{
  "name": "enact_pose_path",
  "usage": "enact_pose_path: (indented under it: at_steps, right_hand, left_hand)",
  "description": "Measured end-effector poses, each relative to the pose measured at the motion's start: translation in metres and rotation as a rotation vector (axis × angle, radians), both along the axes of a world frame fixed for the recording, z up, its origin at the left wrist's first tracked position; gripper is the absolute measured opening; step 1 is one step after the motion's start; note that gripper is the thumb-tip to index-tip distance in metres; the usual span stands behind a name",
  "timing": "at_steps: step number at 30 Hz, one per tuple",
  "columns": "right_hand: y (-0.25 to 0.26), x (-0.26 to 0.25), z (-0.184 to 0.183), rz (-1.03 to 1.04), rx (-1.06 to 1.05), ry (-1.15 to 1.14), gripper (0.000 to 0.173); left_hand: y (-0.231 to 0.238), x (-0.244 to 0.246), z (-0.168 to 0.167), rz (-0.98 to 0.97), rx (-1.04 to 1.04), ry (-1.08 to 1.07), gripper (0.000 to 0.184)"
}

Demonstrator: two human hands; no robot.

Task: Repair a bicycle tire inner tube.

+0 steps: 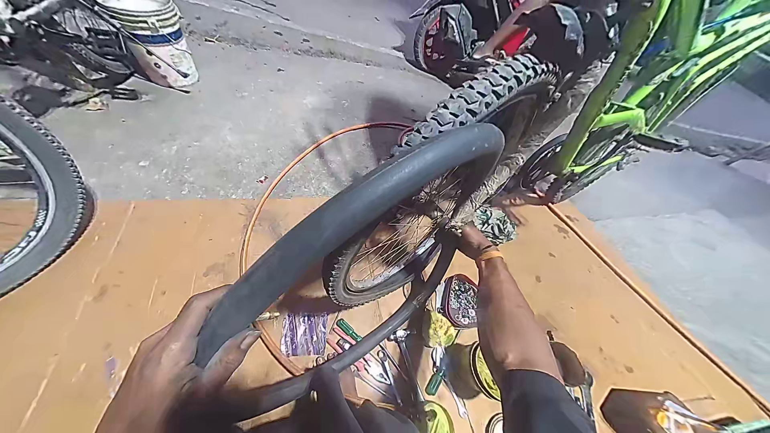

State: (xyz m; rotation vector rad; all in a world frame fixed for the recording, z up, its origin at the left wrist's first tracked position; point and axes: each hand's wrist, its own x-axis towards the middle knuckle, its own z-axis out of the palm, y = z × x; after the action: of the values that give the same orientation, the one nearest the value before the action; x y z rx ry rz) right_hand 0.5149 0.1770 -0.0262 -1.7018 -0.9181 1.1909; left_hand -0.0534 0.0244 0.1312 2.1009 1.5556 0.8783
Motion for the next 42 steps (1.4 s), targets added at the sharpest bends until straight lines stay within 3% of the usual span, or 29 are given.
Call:
enact_pose_path:
  at_steps: [6, 10, 14, 16, 20, 21, 22, 23, 26, 28, 32, 36, 40, 42]
  right_hand:
    - [-0.001, -0.007, -0.009, -0.025, 0.024, 0.156, 0.039]
    - [-0.006, -0.006, -0.020, 0.149, 0.040, 0.016, 0.032]
    - [-0.004, -0.012, -0.024, 0.082, 0.081, 0.051, 0.035]
    - [-0.013, -0.010, -0.031, 0.057, 0.056, 0.003, 0.038]
    - [-0.018, -0.011, -0.032, -0.085, 0.081, -0.065, 0.037]
    - [-0.018, -0.017, -0.031, -0.129, 0.086, -0.100, 0.037]
    - [-0.018, -0.023, -0.031, -0.170, 0.094, -0.135, 0.037]
    - [-0.018, -0.030, -0.033, -0.211, 0.102, -0.160, 0.038]
    - [-0.017, -0.048, -0.040, -0.295, 0.110, -0.228, 0.041]
    - [-0.022, -0.060, -0.049, -0.344, 0.027, -0.278, 0.046]
    - [-0.050, -0.096, -0.091, -0.464, -0.152, -0.237, 0.050]
    - [-0.081, -0.141, -0.103, -0.543, -0.272, -0.141, 0.053]
    - [-0.133, -0.147, -0.123, -0.387, -0.361, -0.181, 0.049]
    - [-0.161, -0.170, -0.137, -0.463, -0.351, -0.007, 0.044]
  left_hand:
    - [0.002, 0.001, -0.003, 0.008, 0.020, -0.032, 0.054]
    - [-0.003, -0.003, -0.006, 0.022, -0.001, -0.056, 0.056]
    - [-0.011, -0.012, -0.017, 0.040, -0.039, -0.121, 0.059]
    - [-0.019, -0.018, -0.028, 0.042, -0.067, -0.197, 0.063]
    - [-0.034, -0.017, -0.060, 0.134, -0.024, -0.452, 0.089]
    - [-0.037, -0.011, -0.063, 0.200, -0.035, -0.556, 0.084]
    - [-0.039, -0.002, -0.060, 0.299, -0.065, -0.640, 0.066]
    - [-0.041, 0.006, -0.054, 0.380, -0.074, -0.636, 0.048]
    - [-0.039, 0.000, -0.038, 0.127, 0.213, -0.166, 0.058]
    - [-0.020, 0.006, -0.004, -0.016, 0.362, 0.026, 0.055]
    - [0.015, 0.042, 0.079, -0.186, 0.437, 0.202, 0.052]
    - [0.045, 0.094, 0.138, -0.290, 0.396, 0.403, 0.056]
    - [0.066, 0.146, 0.153, -0.406, 0.385, 0.419, 0.061]
    - [0.072, 0.169, 0.149, -0.447, 0.318, 0.425, 0.066]
